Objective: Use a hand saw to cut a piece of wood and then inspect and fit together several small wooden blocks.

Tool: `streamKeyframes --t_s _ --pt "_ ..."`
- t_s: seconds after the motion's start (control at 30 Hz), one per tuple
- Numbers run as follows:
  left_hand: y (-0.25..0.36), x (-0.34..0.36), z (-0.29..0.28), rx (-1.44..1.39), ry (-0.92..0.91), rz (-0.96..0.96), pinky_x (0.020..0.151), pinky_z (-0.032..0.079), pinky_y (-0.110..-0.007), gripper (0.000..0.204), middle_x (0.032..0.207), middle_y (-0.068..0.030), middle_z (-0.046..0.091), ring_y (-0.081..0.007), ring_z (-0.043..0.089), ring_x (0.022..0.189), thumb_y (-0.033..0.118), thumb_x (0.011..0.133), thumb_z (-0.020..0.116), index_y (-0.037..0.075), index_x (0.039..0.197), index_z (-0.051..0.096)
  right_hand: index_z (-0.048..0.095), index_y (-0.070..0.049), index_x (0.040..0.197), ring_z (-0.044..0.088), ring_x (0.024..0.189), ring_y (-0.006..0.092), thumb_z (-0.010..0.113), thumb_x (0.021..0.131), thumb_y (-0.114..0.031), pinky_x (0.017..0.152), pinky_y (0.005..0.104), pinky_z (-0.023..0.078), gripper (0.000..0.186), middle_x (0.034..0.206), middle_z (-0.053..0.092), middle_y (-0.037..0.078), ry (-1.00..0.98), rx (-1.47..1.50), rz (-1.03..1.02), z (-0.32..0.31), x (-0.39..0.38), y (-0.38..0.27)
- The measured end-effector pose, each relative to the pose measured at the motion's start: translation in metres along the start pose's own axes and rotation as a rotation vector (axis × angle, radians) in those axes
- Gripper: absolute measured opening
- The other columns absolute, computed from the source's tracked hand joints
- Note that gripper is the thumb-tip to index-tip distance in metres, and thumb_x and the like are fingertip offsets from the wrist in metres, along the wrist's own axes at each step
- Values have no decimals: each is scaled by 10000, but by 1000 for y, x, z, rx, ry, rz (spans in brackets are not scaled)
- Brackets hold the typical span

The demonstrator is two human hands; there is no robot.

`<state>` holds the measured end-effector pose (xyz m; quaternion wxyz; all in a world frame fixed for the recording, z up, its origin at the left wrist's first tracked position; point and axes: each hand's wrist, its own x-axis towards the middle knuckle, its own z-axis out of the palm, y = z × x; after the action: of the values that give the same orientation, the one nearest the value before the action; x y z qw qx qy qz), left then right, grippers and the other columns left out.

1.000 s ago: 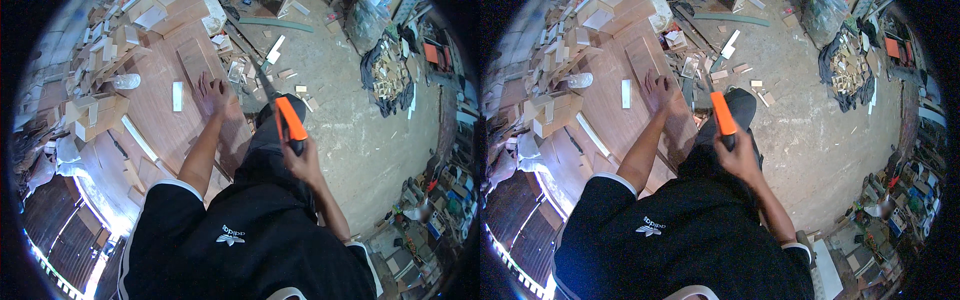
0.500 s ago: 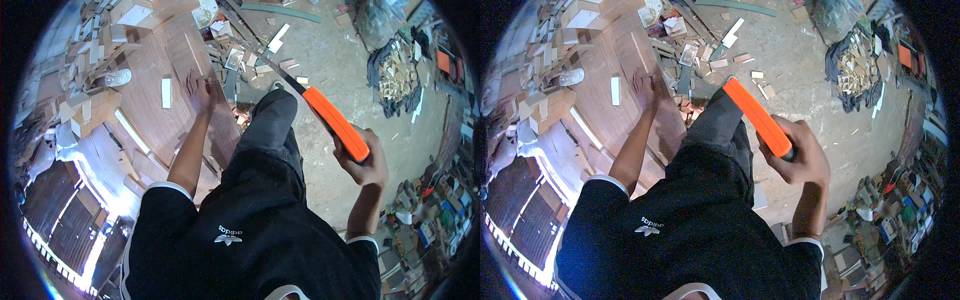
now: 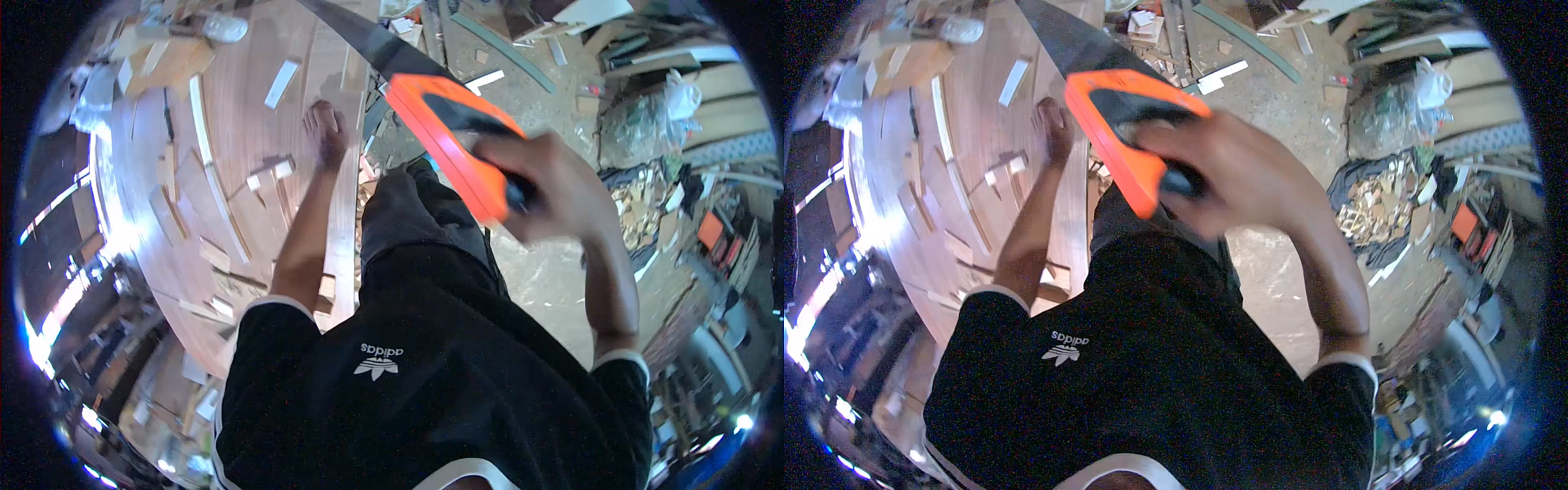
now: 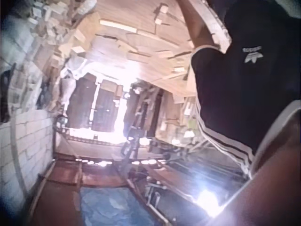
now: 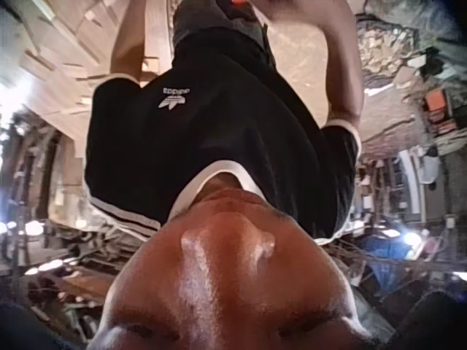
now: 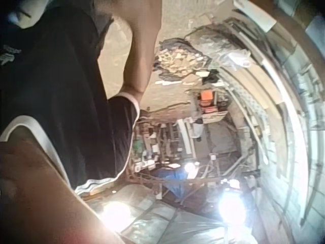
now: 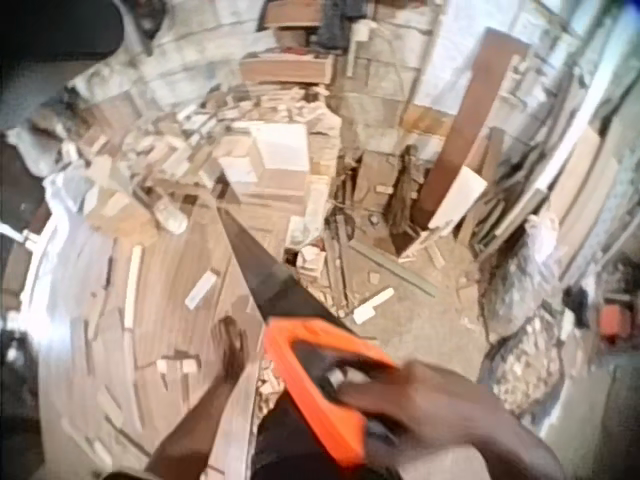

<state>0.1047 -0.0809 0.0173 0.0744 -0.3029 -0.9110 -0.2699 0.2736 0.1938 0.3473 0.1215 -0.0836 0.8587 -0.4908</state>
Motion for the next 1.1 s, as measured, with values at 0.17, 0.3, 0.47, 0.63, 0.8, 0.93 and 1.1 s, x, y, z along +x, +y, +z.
streamKeyframes --t_s 0.17,0.3,0.47,0.63,0.8,0.93,1.1 --pt "73 -131 -55 -329 172 -449 766 452 -322 156 870 -121 551 -219 551 801 -5 819 560 -13 973 540 558 -39 1064 600 716 377 610 728 -100 654 460 472 345 758 608 184 13 -310 -176 67 85 49" --pt "123 -237 -75 -371 200 -666 629 453 -277 101 752 -78 576 -143 530 655 -1 855 558 2 956 559 534 -40 1186 625 827 332 621 752 -132 726 441 495 452 854 631 173 -74 -418 -274 127 117 68" --pt "154 -358 -58 -309 57 -1104 563 464 -306 127 748 -88 620 -163 566 575 83 872 544 20 977 578 527 -15 1144 624 889 328 664 761 -166 749 428 506 434 914 624 183 -217 -512 -304 201 159 87" --pt "176 -460 20 -541 -70 -1355 608 497 -324 156 773 -112 634 -188 627 667 127 864 555 37 986 592 547 9 1051 622 927 325 680 770 -215 746 428 514 383 998 614 168 -174 -558 -381 289 180 123" --pt "137 -533 140 -476 -266 -1187 770 510 -406 190 886 -185 669 -353 646 864 198 840 567 39 922 631 585 22 1039 578 992 303 625 822 -251 786 390 503 351 1017 613 171 1 -701 -570 359 194 150" --pt "70 -529 237 -506 -340 -1351 788 505 -422 250 926 -198 663 -365 635 906 256 847 548 34 928 627 551 133 1029 592 901 361 516 859 -167 776 410 493 347 993 590 280 258 -482 -706 373 190 165" --pt "1 -480 338 -561 -150 -1321 810 497 -414 287 908 -189 657 -349 630 918 272 814 583 23 952 620 569 65 985 589 847 285 574 857 -140 773 383 489 242 993 583 204 649 40 -677 354 122 247"
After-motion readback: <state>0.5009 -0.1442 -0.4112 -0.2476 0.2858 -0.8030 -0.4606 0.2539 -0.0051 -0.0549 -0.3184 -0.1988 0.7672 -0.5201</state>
